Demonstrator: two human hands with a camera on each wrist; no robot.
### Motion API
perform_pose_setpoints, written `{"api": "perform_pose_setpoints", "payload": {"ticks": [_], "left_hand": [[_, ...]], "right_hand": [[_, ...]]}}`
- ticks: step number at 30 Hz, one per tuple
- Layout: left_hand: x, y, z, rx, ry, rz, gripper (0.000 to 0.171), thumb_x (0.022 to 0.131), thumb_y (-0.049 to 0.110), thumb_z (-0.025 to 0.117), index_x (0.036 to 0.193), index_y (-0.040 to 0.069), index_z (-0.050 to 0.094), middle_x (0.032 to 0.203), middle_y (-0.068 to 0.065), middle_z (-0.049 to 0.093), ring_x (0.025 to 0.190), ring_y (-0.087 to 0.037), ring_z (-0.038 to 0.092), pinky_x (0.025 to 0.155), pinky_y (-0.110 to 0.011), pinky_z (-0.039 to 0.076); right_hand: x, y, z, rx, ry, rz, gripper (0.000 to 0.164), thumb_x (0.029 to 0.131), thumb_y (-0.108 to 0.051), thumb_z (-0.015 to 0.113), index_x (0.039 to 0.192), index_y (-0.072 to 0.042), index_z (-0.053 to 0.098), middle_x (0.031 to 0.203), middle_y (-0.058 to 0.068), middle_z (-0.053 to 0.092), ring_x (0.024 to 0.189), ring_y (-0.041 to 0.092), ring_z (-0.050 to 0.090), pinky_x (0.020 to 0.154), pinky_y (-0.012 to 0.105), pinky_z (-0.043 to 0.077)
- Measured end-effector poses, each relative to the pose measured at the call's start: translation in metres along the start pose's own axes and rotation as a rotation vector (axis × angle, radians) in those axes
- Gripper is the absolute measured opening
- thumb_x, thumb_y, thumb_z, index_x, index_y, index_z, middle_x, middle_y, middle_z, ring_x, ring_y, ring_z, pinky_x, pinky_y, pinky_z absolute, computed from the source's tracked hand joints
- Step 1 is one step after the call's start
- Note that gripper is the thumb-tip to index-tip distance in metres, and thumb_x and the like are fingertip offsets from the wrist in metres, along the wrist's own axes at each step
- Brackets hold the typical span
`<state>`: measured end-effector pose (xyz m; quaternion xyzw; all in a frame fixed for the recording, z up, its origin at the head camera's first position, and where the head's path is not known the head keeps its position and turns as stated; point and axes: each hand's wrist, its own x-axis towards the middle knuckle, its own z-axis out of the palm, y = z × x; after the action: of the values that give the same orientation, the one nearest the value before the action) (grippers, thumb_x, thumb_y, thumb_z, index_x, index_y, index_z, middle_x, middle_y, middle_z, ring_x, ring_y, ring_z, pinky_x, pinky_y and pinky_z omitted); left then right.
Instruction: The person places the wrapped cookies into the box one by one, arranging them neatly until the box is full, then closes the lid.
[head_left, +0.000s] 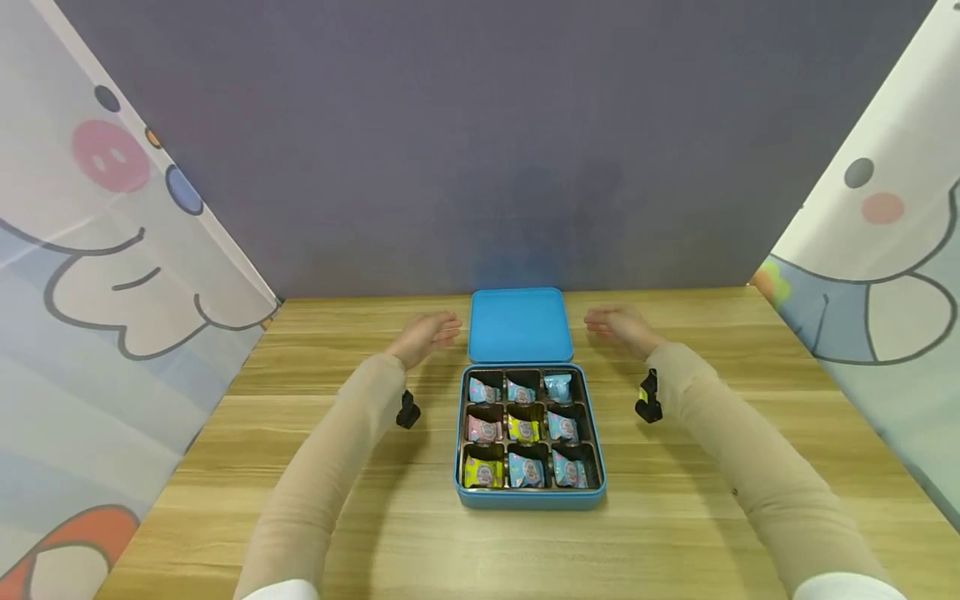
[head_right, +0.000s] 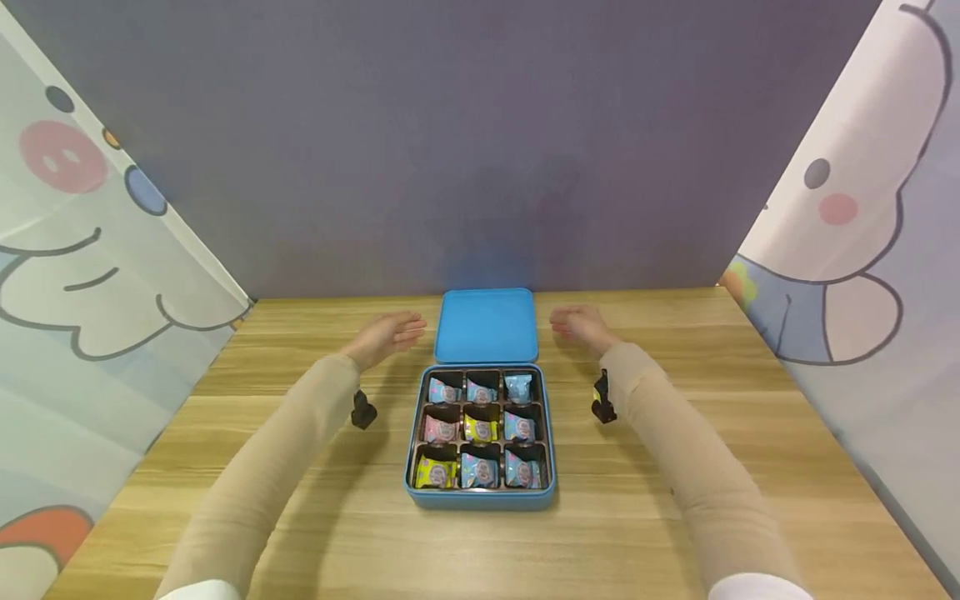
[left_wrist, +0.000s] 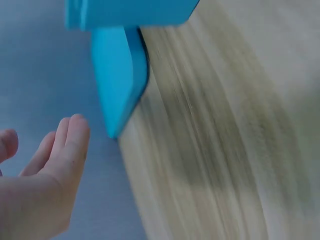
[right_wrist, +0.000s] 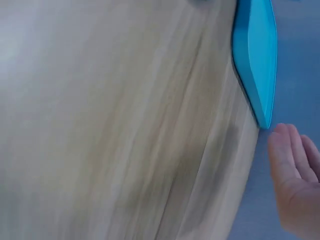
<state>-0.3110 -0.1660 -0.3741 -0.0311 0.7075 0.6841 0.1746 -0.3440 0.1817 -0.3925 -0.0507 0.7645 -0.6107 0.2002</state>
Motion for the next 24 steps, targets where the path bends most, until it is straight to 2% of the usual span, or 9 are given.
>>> {"api": "perform_pose_setpoints", "payload": {"ticks": [7, 12, 17, 21, 24], "left_hand": [[0.035, -0.007, -0.001, 0.013, 0.071, -0.132, 0.049, 0.1, 0.023, 0.038, 0.141, -0.001, 0.029, 0.142, -0.019, 0.038, 0.13, -0.03, 0.039, 0.109, -0.036, 0.033], [0.054, -0.02, 0.004, -0.014, 0.133, -0.177, 0.049, 0.099, 0.022, 0.04, 0.142, 0.001, 0.029, 0.141, -0.021, 0.038, 0.13, -0.031, 0.039, 0.108, -0.037, 0.036], [0.06, -0.028, 0.006, -0.076, 0.168, -0.176, 0.048, 0.098, 0.019, 0.04, 0.142, 0.003, 0.028, 0.141, -0.021, 0.037, 0.129, -0.031, 0.04, 0.104, -0.037, 0.04], [0.061, -0.028, 0.011, -0.122, 0.188, -0.169, 0.046, 0.098, 0.015, 0.039, 0.141, 0.001, 0.029, 0.141, -0.021, 0.037, 0.128, -0.03, 0.04, 0.104, -0.036, 0.041], [0.063, -0.029, 0.012, -0.149, 0.229, -0.166, 0.044, 0.097, 0.008, 0.041, 0.138, -0.003, 0.034, 0.139, -0.022, 0.04, 0.127, -0.03, 0.042, 0.103, -0.036, 0.041]], "right_hand": [[0.022, 0.003, 0.005, 0.106, -0.041, 0.066, 0.049, 0.098, -0.004, 0.034, 0.14, 0.015, 0.018, 0.144, 0.031, 0.024, 0.133, 0.04, 0.028, 0.111, 0.042, 0.028], [0.031, 0.007, 0.016, 0.192, -0.045, 0.138, 0.048, 0.098, -0.003, 0.03, 0.141, 0.012, 0.016, 0.146, 0.029, 0.02, 0.136, 0.037, 0.024, 0.113, 0.041, 0.025], [0.034, 0.002, 0.027, 0.265, 0.0, 0.209, 0.046, 0.097, 0.0, 0.032, 0.141, 0.01, 0.022, 0.147, 0.026, 0.023, 0.136, 0.034, 0.026, 0.111, 0.037, 0.03], [0.034, -0.005, 0.027, 0.305, 0.018, 0.253, 0.047, 0.096, 0.002, 0.033, 0.142, 0.01, 0.021, 0.147, 0.025, 0.021, 0.136, 0.033, 0.025, 0.111, 0.036, 0.03], [0.034, -0.008, 0.028, 0.326, 0.029, 0.283, 0.05, 0.096, 0.002, 0.035, 0.143, 0.005, 0.019, 0.148, 0.021, 0.022, 0.134, 0.029, 0.029, 0.109, 0.033, 0.033]]}}
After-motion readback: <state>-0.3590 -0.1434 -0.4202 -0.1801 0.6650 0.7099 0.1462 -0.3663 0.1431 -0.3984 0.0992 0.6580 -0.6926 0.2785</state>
